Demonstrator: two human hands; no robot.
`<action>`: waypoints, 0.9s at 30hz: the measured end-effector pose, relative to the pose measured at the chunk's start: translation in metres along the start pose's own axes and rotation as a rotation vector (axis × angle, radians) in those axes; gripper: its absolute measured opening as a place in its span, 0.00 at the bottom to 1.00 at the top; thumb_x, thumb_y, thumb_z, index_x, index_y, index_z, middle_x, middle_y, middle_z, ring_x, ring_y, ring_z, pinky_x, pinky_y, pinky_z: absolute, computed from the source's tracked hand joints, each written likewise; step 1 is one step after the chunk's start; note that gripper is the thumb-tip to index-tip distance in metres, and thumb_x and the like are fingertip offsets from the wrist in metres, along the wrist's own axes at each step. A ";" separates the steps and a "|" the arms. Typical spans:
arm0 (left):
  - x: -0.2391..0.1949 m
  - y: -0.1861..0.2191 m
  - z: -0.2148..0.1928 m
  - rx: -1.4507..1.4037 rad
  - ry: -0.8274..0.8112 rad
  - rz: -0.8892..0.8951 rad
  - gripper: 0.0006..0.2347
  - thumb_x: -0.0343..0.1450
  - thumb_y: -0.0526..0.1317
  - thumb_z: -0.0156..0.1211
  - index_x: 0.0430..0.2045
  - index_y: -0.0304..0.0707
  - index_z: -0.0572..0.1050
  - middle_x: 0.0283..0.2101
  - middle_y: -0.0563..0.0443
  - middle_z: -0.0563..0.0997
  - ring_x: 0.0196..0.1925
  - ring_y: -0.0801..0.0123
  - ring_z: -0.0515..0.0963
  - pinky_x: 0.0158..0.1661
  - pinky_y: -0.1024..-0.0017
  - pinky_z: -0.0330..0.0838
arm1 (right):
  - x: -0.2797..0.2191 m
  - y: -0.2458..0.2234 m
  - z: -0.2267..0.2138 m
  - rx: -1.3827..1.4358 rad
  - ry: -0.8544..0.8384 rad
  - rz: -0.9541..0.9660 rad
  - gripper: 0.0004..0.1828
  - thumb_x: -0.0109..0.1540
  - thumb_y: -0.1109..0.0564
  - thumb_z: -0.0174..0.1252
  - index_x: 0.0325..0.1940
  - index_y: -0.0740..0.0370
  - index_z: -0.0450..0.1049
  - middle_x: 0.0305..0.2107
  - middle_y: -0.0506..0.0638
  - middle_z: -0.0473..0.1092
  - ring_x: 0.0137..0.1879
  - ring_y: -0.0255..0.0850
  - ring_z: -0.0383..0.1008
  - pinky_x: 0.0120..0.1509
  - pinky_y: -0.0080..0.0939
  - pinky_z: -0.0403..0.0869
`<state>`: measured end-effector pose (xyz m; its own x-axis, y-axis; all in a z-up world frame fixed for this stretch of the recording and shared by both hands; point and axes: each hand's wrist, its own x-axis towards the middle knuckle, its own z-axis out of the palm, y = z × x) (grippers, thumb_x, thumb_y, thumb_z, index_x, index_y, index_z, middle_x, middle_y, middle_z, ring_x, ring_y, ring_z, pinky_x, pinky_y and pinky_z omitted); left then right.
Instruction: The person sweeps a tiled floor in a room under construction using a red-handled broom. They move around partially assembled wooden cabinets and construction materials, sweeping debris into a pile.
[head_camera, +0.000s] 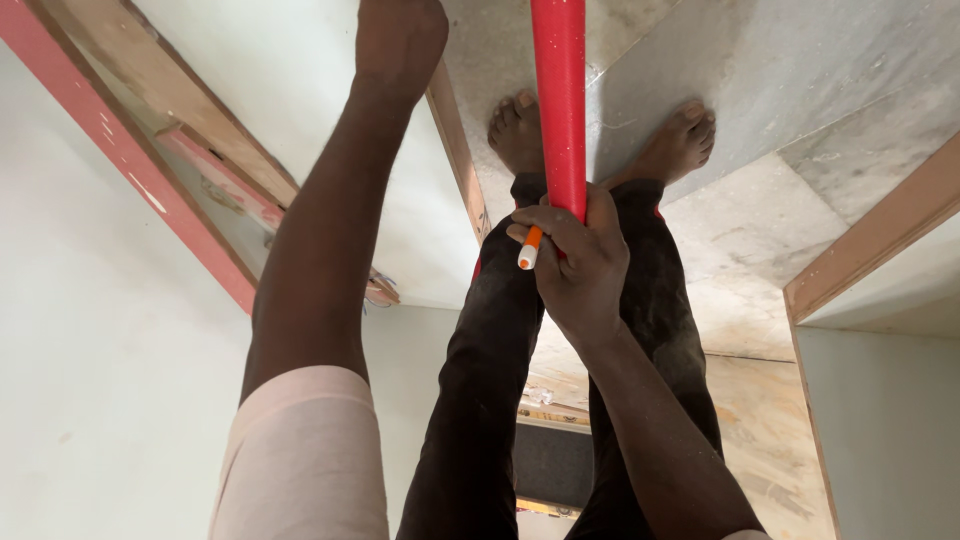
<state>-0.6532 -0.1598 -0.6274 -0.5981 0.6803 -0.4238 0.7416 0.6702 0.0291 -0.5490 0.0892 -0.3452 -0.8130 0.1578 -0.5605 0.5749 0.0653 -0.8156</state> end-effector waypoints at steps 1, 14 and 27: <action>0.001 0.002 0.000 0.004 -0.029 0.014 0.03 0.65 0.30 0.62 0.24 0.40 0.78 0.26 0.48 0.78 0.30 0.64 0.77 0.32 0.66 0.69 | 0.000 0.000 0.000 -0.010 0.003 0.003 0.19 0.61 0.81 0.50 0.48 0.70 0.77 0.48 0.58 0.64 0.52 0.43 0.82 0.58 0.38 0.80; -0.062 -0.058 -0.058 -0.299 0.010 0.086 0.03 0.76 0.36 0.58 0.35 0.36 0.76 0.39 0.45 0.77 0.44 0.55 0.75 0.45 0.59 0.69 | 0.003 0.003 0.006 -0.149 0.022 -0.037 0.16 0.60 0.78 0.58 0.47 0.65 0.79 0.46 0.56 0.67 0.50 0.42 0.78 0.55 0.37 0.82; -0.167 -0.148 -0.068 0.011 -0.532 -0.882 0.14 0.76 0.49 0.66 0.40 0.36 0.75 0.31 0.43 0.84 0.33 0.51 0.84 0.35 0.58 0.76 | 0.005 0.006 0.008 -0.125 0.033 -0.060 0.15 0.60 0.75 0.62 0.48 0.64 0.79 0.45 0.56 0.67 0.49 0.40 0.77 0.53 0.36 0.80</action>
<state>-0.6838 -0.3525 -0.4994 -0.7209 -0.2741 -0.6366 0.1078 0.8629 -0.4937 -0.5504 0.0828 -0.3544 -0.8440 0.1818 -0.5046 0.5341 0.1978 -0.8220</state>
